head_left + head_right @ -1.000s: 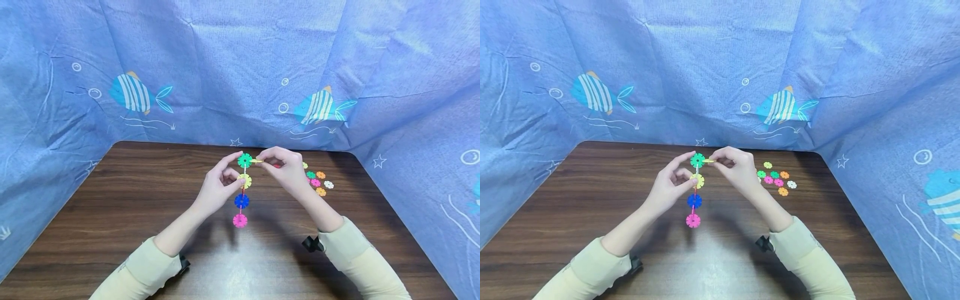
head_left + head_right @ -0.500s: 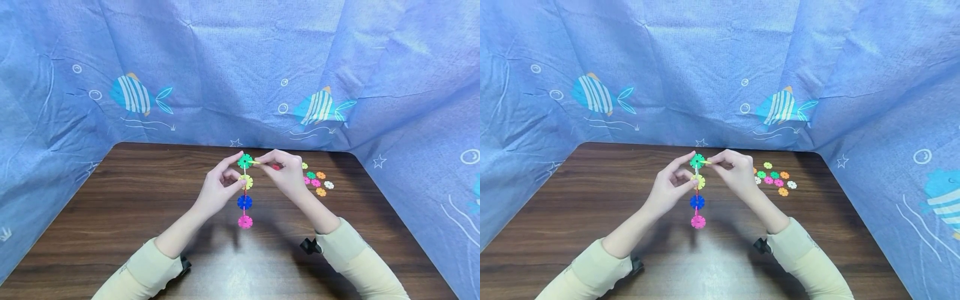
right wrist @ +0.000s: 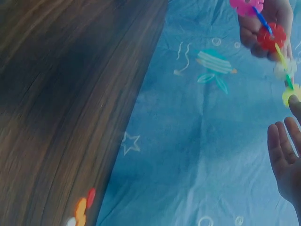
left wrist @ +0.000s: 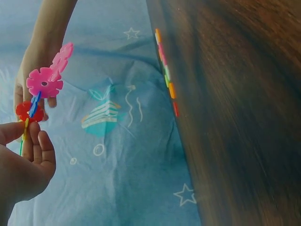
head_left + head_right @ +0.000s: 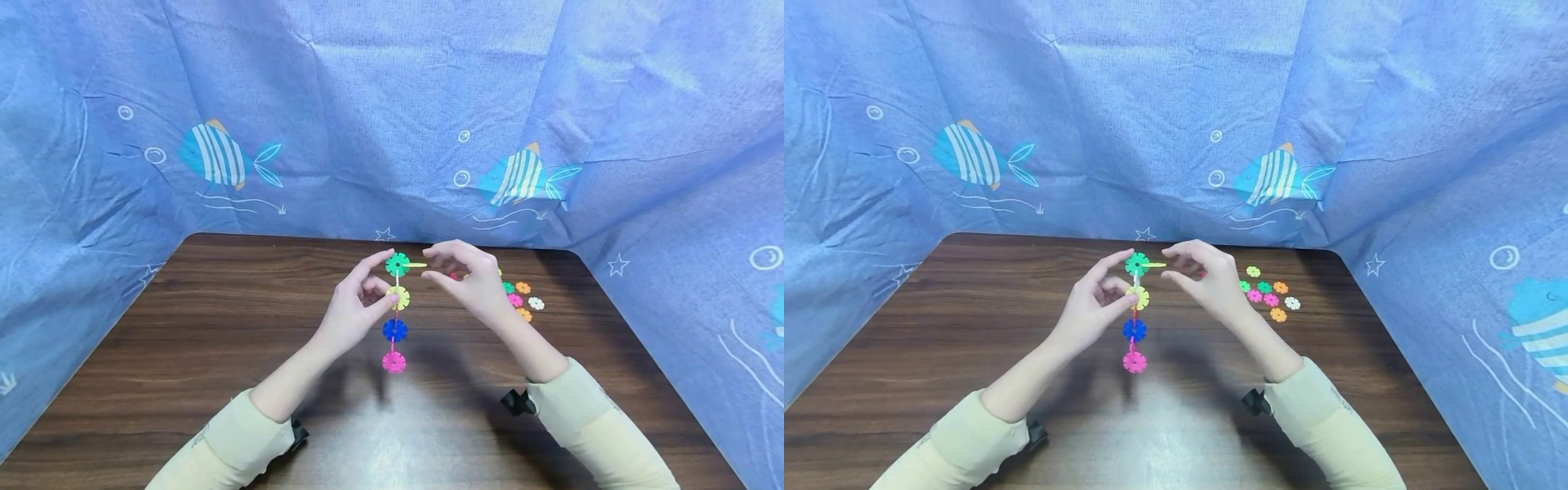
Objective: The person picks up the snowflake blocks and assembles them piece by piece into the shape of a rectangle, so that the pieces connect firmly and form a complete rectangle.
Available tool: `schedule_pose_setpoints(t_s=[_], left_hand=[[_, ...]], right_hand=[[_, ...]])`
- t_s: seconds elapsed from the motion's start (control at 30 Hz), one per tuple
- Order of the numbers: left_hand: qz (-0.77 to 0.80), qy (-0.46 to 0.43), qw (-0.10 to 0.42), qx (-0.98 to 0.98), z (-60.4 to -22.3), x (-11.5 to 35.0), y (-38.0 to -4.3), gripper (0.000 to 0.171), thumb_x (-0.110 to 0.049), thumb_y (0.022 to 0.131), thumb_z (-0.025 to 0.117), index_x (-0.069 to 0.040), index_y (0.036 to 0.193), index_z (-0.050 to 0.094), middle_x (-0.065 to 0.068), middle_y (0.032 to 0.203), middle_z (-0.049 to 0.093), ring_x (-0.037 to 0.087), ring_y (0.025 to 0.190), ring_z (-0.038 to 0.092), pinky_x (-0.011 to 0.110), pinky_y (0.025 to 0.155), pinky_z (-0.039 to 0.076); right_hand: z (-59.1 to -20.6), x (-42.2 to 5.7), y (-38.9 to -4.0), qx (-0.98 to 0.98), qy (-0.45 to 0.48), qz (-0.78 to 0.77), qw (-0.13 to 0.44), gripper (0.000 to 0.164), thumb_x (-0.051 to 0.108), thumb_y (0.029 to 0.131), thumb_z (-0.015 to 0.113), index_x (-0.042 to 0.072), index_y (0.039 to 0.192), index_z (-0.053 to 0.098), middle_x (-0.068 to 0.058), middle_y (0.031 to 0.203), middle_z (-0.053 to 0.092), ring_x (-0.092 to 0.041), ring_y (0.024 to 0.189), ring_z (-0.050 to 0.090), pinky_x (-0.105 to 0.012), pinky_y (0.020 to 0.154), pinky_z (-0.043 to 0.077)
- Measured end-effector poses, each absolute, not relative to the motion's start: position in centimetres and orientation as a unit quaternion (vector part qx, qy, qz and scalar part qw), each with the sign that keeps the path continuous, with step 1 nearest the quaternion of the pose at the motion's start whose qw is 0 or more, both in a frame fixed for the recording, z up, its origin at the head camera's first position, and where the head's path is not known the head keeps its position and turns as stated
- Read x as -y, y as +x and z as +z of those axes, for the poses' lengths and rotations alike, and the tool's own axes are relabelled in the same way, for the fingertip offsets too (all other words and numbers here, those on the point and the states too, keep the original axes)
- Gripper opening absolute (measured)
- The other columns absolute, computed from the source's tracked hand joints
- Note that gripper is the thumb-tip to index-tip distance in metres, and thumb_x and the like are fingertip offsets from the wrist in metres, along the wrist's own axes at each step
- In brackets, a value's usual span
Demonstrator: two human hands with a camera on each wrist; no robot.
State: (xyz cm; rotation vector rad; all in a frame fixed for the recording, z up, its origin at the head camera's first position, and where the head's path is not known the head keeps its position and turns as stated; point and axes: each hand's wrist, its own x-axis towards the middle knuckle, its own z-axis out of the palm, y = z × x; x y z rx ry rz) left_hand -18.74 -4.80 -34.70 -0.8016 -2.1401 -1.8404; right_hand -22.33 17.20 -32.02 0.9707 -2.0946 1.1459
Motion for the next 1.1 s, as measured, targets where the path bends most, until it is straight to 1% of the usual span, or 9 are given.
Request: schedule_pose_setpoints(t_s=[0.13, 0.3, 0.37, 0.53, 0.7, 0.77, 0.87, 0.97, 1.1], left_hand=[[-0.624, -0.263, 0.100, 0.729, -34.7, 5.1, -18.8, 0.064, -0.001, 0.082, 0.070, -0.023, 0.137, 0.043, 0.009, 0.076, 0.069, 0.016, 0.068, 0.064, 0.026, 0.067, 0.052], [-0.633, -0.257, 0.091, 0.724, -34.6, 5.5, -18.9, 0.065, 0.002, 0.082, 0.068, -0.023, 0.136, 0.042, 0.010, 0.078, 0.069, 0.032, 0.072, 0.064, 0.025, 0.065, 0.051], [-0.634, -0.254, 0.085, 0.725, -34.6, 5.6, -19.0, 0.065, 0.002, 0.082, 0.068, -0.023, 0.135, 0.042, 0.011, 0.078, 0.069, 0.034, 0.074, 0.065, 0.025, 0.066, 0.052], [-0.634, -0.246, 0.073, 0.729, -34.6, 5.8, -19.1, 0.064, 0.001, 0.081, 0.070, -0.020, 0.135, 0.042, 0.013, 0.082, 0.068, 0.022, 0.074, 0.066, 0.027, 0.072, 0.055], [-0.632, -0.251, 0.075, 0.729, -34.7, 5.9, -19.2, 0.064, 0.001, 0.080, 0.072, -0.015, 0.134, 0.042, 0.017, 0.095, 0.063, 0.021, 0.074, 0.065, 0.028, 0.070, 0.055], [-0.630, -0.250, 0.076, 0.732, -34.7, 6.0, -19.2, 0.064, 0.001, 0.079, 0.072, -0.017, 0.134, 0.043, 0.016, 0.103, 0.060, 0.019, 0.073, 0.065, 0.028, 0.070, 0.055], [-0.624, -0.246, 0.079, 0.737, -34.7, 6.0, -19.2, 0.064, 0.002, 0.079, 0.072, -0.020, 0.132, 0.044, 0.014, 0.112, 0.058, 0.017, 0.071, 0.066, 0.027, 0.069, 0.054], [-0.628, -0.246, 0.078, 0.734, -34.6, 6.0, -19.2, 0.063, 0.004, 0.078, 0.071, -0.016, 0.131, 0.043, 0.014, 0.115, 0.059, 0.017, 0.070, 0.065, 0.026, 0.066, 0.053], [-0.641, -0.250, 0.068, 0.723, -34.5, 6.0, -19.2, 0.064, 0.007, 0.078, 0.070, -0.014, 0.131, 0.041, 0.013, 0.112, 0.064, 0.017, 0.070, 0.064, 0.024, 0.064, 0.051]], right_hand=[[-32.4, -18.5, -22.8, 0.796, 0.353, 0.412, 0.268, 0.031, 0.009, 0.074, 0.080, 0.012, 0.103, 0.070, -0.002, 0.083, 0.067, -0.010, 0.073, 0.062, -0.024, 0.065, 0.053], [-32.9, -20.2, -23.6, 0.813, 0.348, 0.394, 0.252, 0.029, 0.006, 0.074, 0.079, 0.010, 0.102, 0.070, 0.000, 0.088, 0.068, -0.016, 0.076, 0.063, -0.027, 0.066, 0.055], [-33.5, -21.0, -24.2, 0.821, 0.343, 0.385, 0.242, 0.029, 0.006, 0.075, 0.078, 0.010, 0.102, 0.070, -0.001, 0.091, 0.068, -0.018, 0.078, 0.064, -0.032, 0.067, 0.056], [-35.4, -23.3, -26.1, 0.848, 0.332, 0.349, 0.222, 0.032, 0.004, 0.073, 0.079, 0.010, 0.103, 0.070, -0.005, 0.096, 0.070, -0.024, 0.080, 0.065, -0.034, 0.068, 0.055], [-37.2, -25.2, -27.4, 0.873, 0.318, 0.314, 0.196, 0.030, 0.002, 0.074, 0.078, 0.008, 0.102, 0.070, -0.010, 0.098, 0.070, -0.019, 0.079, 0.065, -0.030, 0.069, 0.055], [-37.8, -25.9, -27.8, 0.884, 0.307, 0.303, 0.182, 0.028, 0.003, 0.076, 0.077, 0.006, 0.102, 0.070, -0.009, 0.097, 0.070, -0.017, 0.081, 0.064, -0.034, 0.070, 0.055], [-38.9, -27.0, -28.4, 0.897, 0.296, 0.283, 0.165, 0.027, 0.003, 0.076, 0.076, 0.003, 0.102, 0.069, -0.012, 0.096, 0.069, -0.022, 0.083, 0.063, -0.044, 0.072, 0.054], [-40.0, -28.1, -29.1, 0.911, 0.284, 0.260, 0.149, 0.028, 0.002, 0.076, 0.076, 0.001, 0.103, 0.069, -0.015, 0.097, 0.069, -0.029, 0.085, 0.064, -0.048, 0.073, 0.052], [-41.1, -29.3, -29.9, 0.931, 0.257, 0.235, 0.110, 0.029, 0.003, 0.077, 0.075, 0.000, 0.105, 0.068, -0.016, 0.099, 0.069, -0.030, 0.078, 0.062, -0.044, 0.069, 0.050]])
